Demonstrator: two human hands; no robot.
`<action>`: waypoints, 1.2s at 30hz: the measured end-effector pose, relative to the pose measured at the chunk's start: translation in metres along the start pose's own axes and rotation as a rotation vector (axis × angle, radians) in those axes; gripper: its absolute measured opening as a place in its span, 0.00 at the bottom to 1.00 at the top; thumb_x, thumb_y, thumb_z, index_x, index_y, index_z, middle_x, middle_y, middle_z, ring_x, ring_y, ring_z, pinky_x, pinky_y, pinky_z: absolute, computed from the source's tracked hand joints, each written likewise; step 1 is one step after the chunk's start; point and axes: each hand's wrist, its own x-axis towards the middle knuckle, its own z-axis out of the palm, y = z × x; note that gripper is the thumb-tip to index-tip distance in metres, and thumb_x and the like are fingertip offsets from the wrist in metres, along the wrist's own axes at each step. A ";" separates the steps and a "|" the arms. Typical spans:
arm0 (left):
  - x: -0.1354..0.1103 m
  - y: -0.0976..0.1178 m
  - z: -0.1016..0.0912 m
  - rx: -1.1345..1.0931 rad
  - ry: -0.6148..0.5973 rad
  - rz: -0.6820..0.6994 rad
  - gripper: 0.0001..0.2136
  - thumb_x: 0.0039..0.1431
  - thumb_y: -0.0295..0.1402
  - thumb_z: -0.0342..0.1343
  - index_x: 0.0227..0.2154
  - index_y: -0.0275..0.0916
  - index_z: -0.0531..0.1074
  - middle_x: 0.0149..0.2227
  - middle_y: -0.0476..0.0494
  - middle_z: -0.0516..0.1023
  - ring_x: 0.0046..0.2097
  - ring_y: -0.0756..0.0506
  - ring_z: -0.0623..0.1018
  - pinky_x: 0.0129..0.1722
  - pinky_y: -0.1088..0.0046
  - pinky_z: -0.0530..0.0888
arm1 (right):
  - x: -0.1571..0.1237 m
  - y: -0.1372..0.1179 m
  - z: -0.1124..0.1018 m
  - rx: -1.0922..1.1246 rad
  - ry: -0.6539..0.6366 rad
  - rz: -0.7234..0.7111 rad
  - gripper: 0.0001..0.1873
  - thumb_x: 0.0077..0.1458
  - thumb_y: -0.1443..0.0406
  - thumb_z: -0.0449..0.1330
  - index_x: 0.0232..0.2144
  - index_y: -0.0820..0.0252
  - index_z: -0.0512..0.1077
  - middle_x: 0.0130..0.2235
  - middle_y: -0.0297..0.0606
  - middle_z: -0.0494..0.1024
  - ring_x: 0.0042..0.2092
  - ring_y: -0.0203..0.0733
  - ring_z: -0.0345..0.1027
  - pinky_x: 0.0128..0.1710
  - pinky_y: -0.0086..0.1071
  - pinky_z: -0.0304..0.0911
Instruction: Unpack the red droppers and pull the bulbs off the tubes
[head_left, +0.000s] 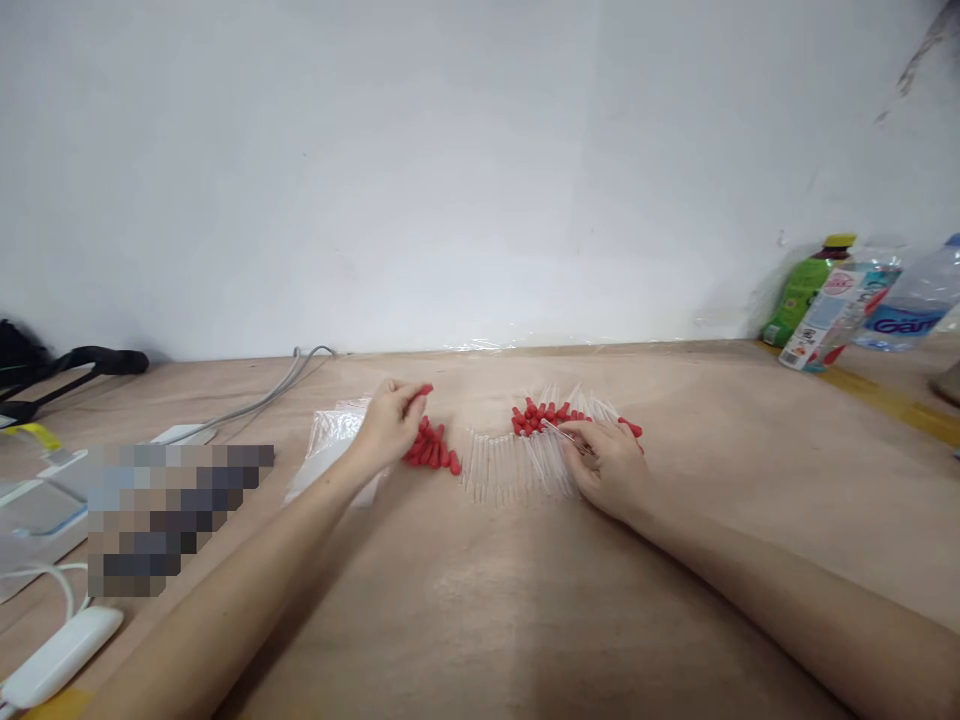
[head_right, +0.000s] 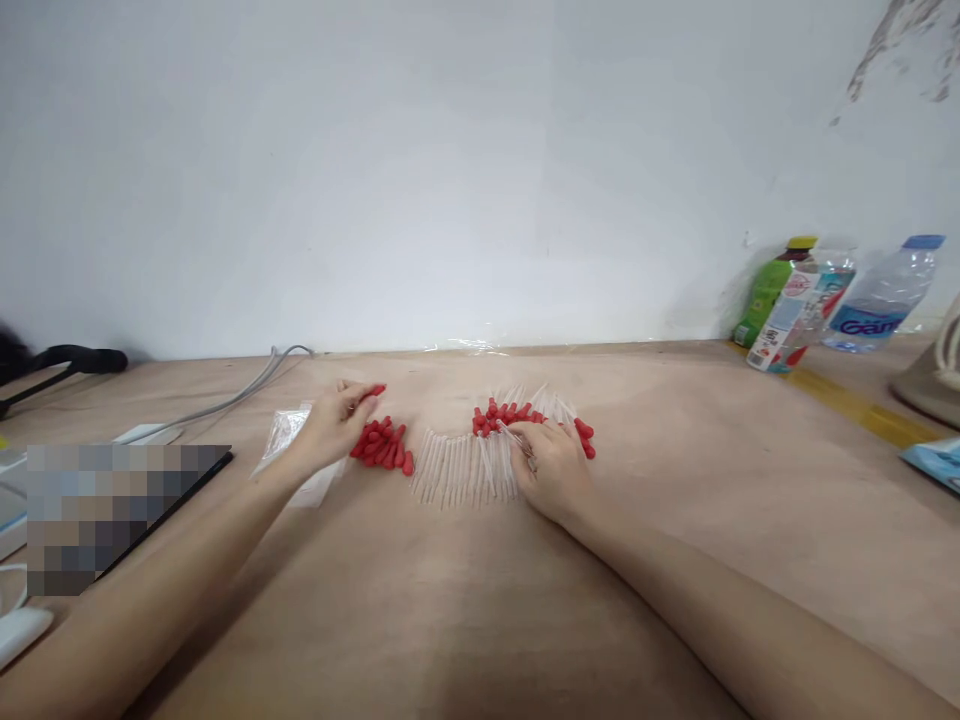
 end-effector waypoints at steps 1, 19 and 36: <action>0.006 -0.006 -0.007 0.001 -0.027 -0.051 0.13 0.55 0.33 0.47 0.41 0.37 0.70 0.32 0.44 0.69 0.35 0.46 0.72 0.35 0.69 0.70 | 0.000 0.000 0.001 0.012 -0.004 0.004 0.08 0.53 0.65 0.51 0.32 0.59 0.71 0.25 0.33 0.72 0.29 0.36 0.66 0.37 0.34 0.54; 0.014 -0.041 -0.025 0.008 -0.385 -0.147 0.14 0.43 0.43 0.58 0.25 0.38 0.66 0.24 0.51 0.70 0.22 0.53 0.67 0.22 0.78 0.63 | -0.003 -0.013 0.001 -0.044 -0.149 -0.205 0.14 0.50 0.55 0.57 0.33 0.56 0.73 0.28 0.34 0.74 0.33 0.38 0.62 0.39 0.37 0.48; 0.013 0.041 0.039 0.205 -0.339 0.127 0.09 0.50 0.39 0.53 0.26 0.38 0.71 0.35 0.44 0.72 0.38 0.45 0.72 0.41 0.69 0.66 | -0.004 -0.011 0.003 0.000 -0.008 -0.091 0.11 0.52 0.58 0.56 0.31 0.56 0.73 0.27 0.33 0.71 0.32 0.35 0.63 0.39 0.35 0.46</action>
